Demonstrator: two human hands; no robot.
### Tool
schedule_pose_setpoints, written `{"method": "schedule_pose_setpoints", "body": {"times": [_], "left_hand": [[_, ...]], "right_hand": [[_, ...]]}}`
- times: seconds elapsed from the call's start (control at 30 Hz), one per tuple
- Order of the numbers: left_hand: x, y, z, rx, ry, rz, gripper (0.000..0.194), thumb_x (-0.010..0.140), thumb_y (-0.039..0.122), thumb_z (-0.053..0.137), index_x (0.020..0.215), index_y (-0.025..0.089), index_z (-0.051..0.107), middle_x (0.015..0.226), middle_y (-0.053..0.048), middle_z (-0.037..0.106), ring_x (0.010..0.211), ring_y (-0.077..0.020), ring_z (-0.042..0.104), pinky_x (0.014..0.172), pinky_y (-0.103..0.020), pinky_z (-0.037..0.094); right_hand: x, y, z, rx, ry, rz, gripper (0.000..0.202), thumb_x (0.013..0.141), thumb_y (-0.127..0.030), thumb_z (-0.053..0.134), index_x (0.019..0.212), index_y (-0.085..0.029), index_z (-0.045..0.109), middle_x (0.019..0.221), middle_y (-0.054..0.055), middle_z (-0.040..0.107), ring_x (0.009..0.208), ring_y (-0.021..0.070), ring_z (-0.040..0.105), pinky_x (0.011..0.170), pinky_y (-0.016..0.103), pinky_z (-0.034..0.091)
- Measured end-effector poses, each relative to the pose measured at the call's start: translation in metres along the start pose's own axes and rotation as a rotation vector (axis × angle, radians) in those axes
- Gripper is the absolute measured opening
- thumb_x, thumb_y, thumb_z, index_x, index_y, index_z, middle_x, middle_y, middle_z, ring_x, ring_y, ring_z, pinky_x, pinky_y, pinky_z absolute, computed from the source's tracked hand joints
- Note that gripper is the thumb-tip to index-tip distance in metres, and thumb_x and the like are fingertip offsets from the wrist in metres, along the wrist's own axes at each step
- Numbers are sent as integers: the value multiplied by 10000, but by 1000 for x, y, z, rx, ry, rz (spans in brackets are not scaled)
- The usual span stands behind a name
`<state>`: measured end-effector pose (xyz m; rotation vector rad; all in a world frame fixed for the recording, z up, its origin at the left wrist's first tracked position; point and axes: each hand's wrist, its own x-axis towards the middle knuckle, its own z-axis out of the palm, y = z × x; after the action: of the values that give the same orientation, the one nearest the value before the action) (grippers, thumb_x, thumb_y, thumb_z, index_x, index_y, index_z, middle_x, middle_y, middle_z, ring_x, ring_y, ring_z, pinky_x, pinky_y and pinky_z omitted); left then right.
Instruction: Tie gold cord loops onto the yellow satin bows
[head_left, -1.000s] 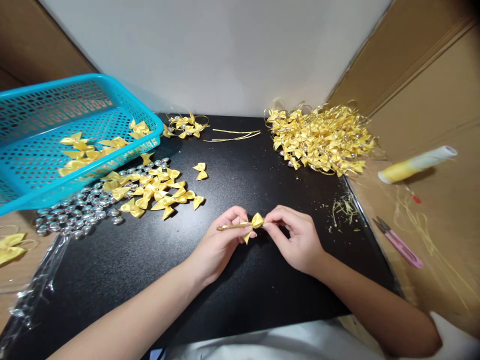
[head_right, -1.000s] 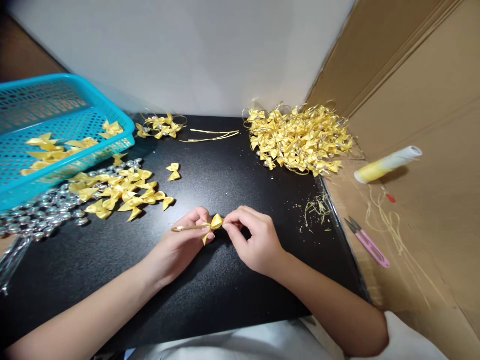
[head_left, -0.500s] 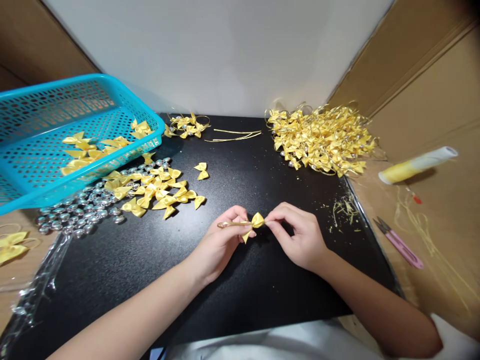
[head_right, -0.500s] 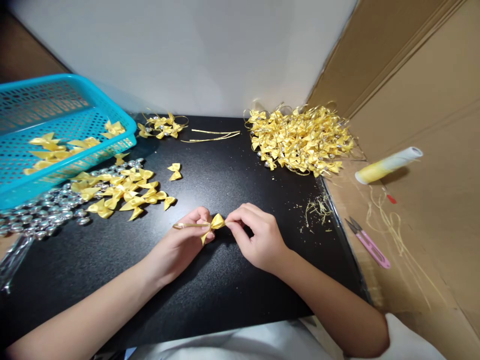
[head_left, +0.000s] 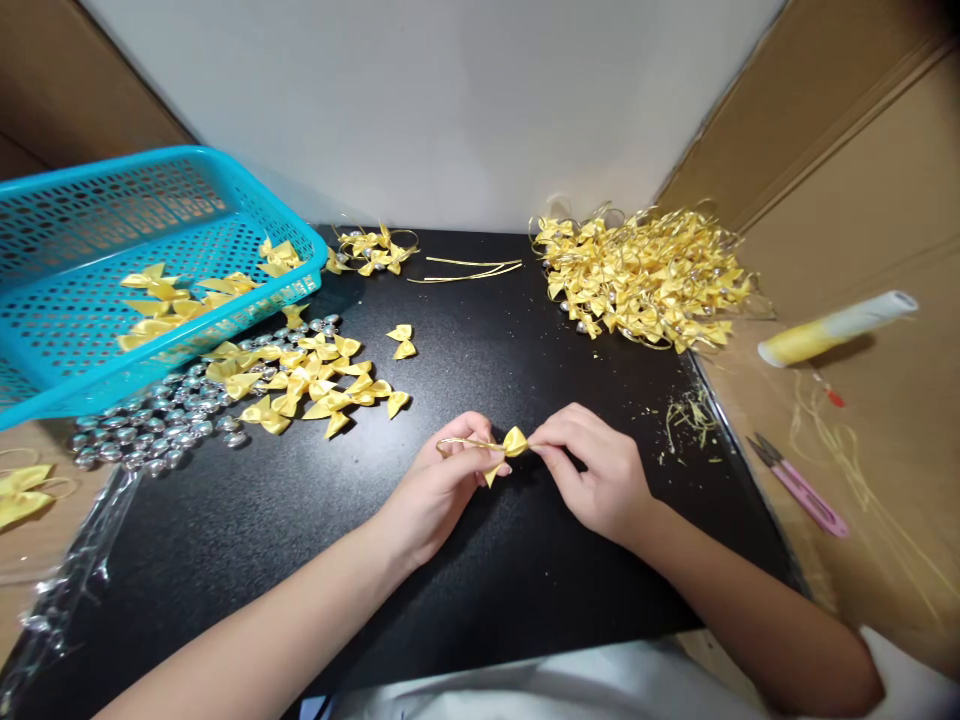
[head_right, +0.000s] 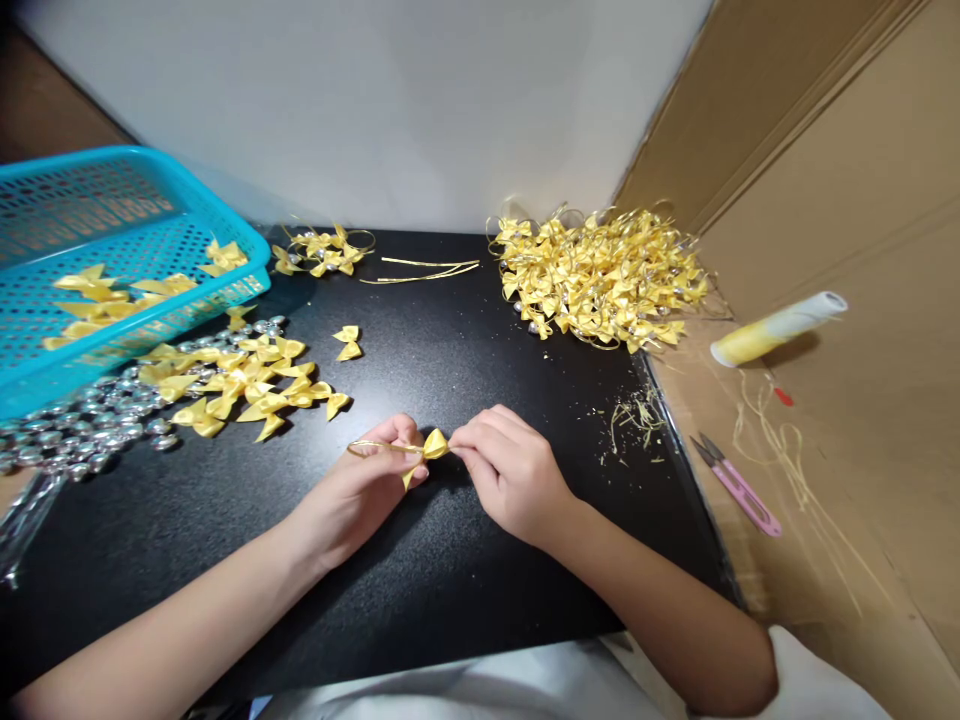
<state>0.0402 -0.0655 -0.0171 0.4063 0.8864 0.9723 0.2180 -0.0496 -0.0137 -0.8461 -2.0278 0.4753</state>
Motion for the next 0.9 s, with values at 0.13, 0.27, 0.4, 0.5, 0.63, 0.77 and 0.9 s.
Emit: {"method": "schedule_pose_setpoints", "body": {"times": [0.13, 0.27, 0.4, 0.5, 0.63, 0.77, 0.9], "left_hand": [[0, 0, 2, -3, 41, 9, 220, 631, 136, 765, 669, 173, 551, 575, 64, 571, 583, -67, 538, 624, -189, 395], [0, -2, 3, -18, 49, 18, 229, 644, 131, 763, 681, 173, 542, 587, 61, 583, 597, -71, 538, 615, -193, 394], [0, -2, 3, -44, 42, 26, 235, 651, 118, 763, 709, 176, 542, 624, 60, 600, 616, -75, 552, 621, -198, 400], [0, -2, 3, -51, 31, 33, 232, 659, 114, 756, 703, 175, 536, 627, 60, 598, 618, -73, 552, 632, -199, 404], [-1, -2, 3, -47, 29, 38, 223, 660, 119, 746, 693, 175, 533, 611, 61, 585, 610, -75, 547, 627, -200, 397], [-2, -2, 3, -42, 41, 35, 205, 664, 128, 732, 703, 179, 538, 592, 59, 573, 602, -79, 537, 632, -201, 395], [-2, 0, 5, -41, 51, 32, 205, 654, 129, 728, 696, 179, 533, 586, 59, 567, 605, -79, 534, 634, -196, 396]], "right_hand": [[-5, -3, 8, 48, 30, 138, 159, 896, -68, 536, 811, -188, 597, 701, 19, 615, 649, 140, 574, 631, 276, 497], [-12, -7, 20, 193, 39, 390, 148, 907, -145, 542, 778, -195, 595, 709, 10, 617, 640, 131, 593, 611, 257, 511], [-17, -6, 26, 362, 30, 561, 119, 903, -200, 557, 793, -190, 600, 747, 23, 644, 686, 146, 645, 659, 269, 555], [-16, -6, 24, 345, 26, 549, 120, 903, -197, 557, 790, -192, 599, 747, 22, 630, 686, 145, 634, 654, 271, 551], [-12, -5, 16, 224, 14, 414, 134, 906, -163, 540, 789, -195, 596, 713, 13, 603, 645, 133, 587, 604, 255, 510], [-9, -5, 12, 139, 12, 321, 133, 902, -127, 539, 801, -193, 596, 714, 14, 607, 641, 132, 577, 604, 259, 490], [-8, -4, 9, 87, 8, 258, 146, 901, -110, 535, 796, -197, 586, 697, 10, 604, 637, 135, 575, 606, 264, 480]]}}
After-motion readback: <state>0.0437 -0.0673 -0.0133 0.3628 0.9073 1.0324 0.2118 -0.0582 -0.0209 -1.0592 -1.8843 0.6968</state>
